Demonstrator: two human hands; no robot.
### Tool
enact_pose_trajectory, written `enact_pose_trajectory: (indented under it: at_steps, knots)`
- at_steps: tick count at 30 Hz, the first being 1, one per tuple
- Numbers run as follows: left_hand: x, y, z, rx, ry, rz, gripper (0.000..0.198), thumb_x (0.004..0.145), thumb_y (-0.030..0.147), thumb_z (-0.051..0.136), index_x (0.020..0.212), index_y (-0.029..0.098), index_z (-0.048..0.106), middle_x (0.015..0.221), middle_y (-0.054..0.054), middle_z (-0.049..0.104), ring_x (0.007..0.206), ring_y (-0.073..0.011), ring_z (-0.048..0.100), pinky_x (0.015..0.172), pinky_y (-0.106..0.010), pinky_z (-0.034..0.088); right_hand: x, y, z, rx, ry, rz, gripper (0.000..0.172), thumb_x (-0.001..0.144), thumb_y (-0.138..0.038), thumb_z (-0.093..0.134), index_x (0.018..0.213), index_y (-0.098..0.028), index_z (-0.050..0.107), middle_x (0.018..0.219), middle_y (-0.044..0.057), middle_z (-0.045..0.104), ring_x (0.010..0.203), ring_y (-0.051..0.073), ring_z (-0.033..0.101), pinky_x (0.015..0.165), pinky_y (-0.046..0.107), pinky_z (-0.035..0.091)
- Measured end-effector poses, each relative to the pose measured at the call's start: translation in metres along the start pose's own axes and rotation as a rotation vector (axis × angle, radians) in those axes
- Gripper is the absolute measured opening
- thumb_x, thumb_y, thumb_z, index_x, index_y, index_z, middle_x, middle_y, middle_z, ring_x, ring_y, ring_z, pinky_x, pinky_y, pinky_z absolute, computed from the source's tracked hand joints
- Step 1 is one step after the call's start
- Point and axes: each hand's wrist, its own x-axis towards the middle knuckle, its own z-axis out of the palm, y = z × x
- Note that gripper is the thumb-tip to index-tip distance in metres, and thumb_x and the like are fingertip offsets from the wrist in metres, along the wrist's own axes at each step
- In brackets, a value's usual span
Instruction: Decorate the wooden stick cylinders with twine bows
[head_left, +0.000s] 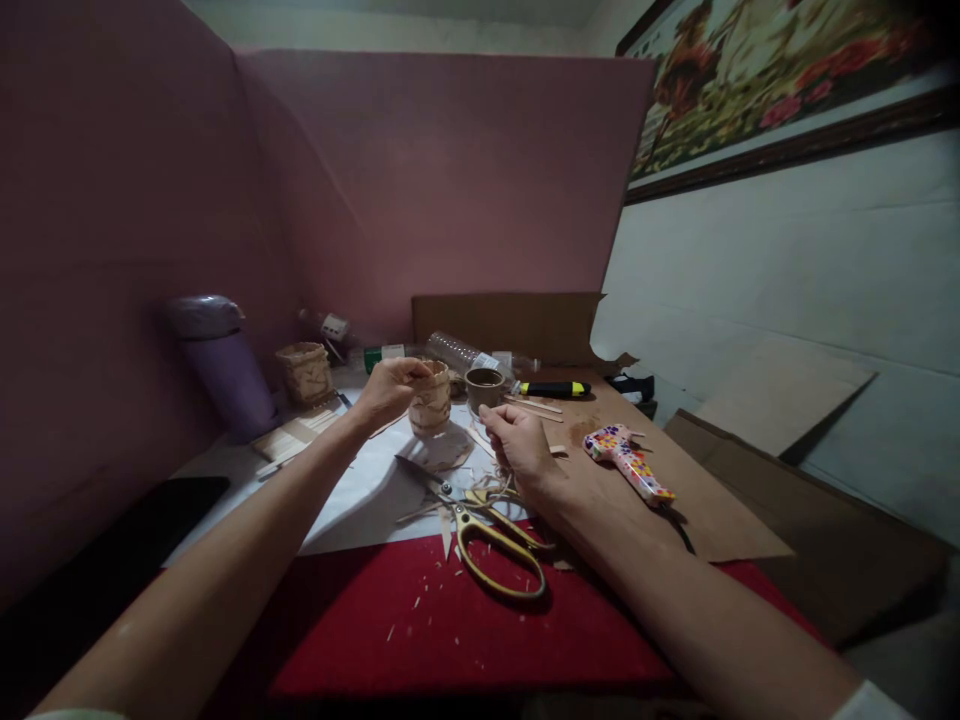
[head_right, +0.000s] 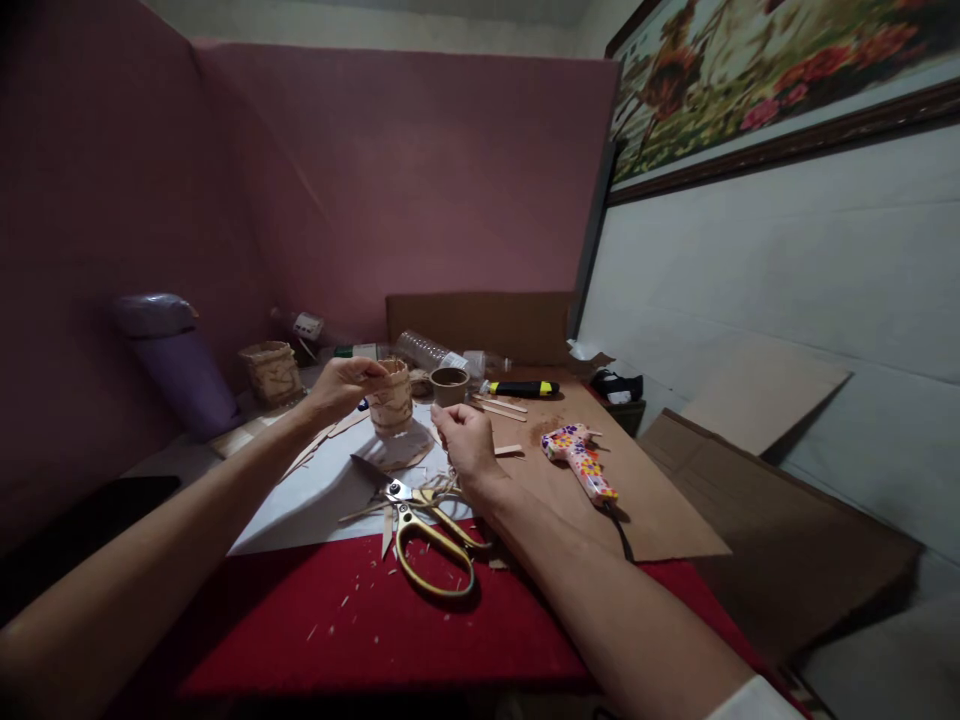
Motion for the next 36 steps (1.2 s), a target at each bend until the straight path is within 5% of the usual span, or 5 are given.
enact_pose_trajectory:
  at_steps: [11, 16, 22, 36]
  knots:
    - [-0.008, -0.007, -0.008, 0.011, -0.001, 0.121, 0.009, 0.068, 0.027, 0.07, 0.064, 0.019, 0.068, 0.08, -0.006, 0.07, 0.084, -0.0218, 0.06, 0.084, -0.039, 0.046, 0.002, 0.004, -0.002, -0.047, 0.0, -0.006, 0.041, 0.06, -0.051, 0.077, 0.061, -0.019, 0.051, 0.043, -0.01, 0.04, 0.036, 0.003, 0.023, 0.035, 0.02, 0.012]
    - [-0.014, -0.003, -0.012, 0.117, 0.015, 0.224, 0.01, 0.073, 0.029, 0.07, 0.079, 0.02, 0.073, 0.097, -0.009, 0.073, 0.097, -0.0247, 0.059, 0.094, -0.044, 0.041, 0.003, 0.005, -0.003, -0.046, -0.003, -0.011, 0.041, 0.061, -0.051, 0.077, 0.062, -0.019, 0.052, 0.042, -0.009, 0.04, 0.036, 0.003, 0.022, 0.036, 0.021, 0.011]
    - [-0.019, -0.004, -0.018, 0.147, 0.083, 0.183, 0.014, 0.08, 0.028, 0.062, 0.083, 0.02, 0.073, 0.099, -0.007, 0.073, 0.099, -0.0237, 0.059, 0.095, -0.042, 0.041, 0.002, 0.003, -0.002, -0.04, 0.004, -0.016, 0.039, 0.062, -0.049, 0.076, 0.061, -0.019, 0.051, 0.042, -0.01, 0.038, 0.036, 0.003, 0.023, 0.036, 0.021, 0.011]
    - [-0.02, -0.011, -0.013, 0.141, -0.013, 0.164, 0.009, 0.08, 0.027, 0.061, 0.076, 0.02, 0.066, 0.092, -0.007, 0.071, 0.095, -0.0238, 0.056, 0.091, -0.042, 0.042, 0.002, 0.001, -0.003, -0.022, 0.018, -0.051, 0.039, 0.063, -0.048, 0.076, 0.06, -0.019, 0.05, 0.043, -0.01, 0.037, 0.038, 0.004, 0.025, 0.037, 0.021, 0.014]
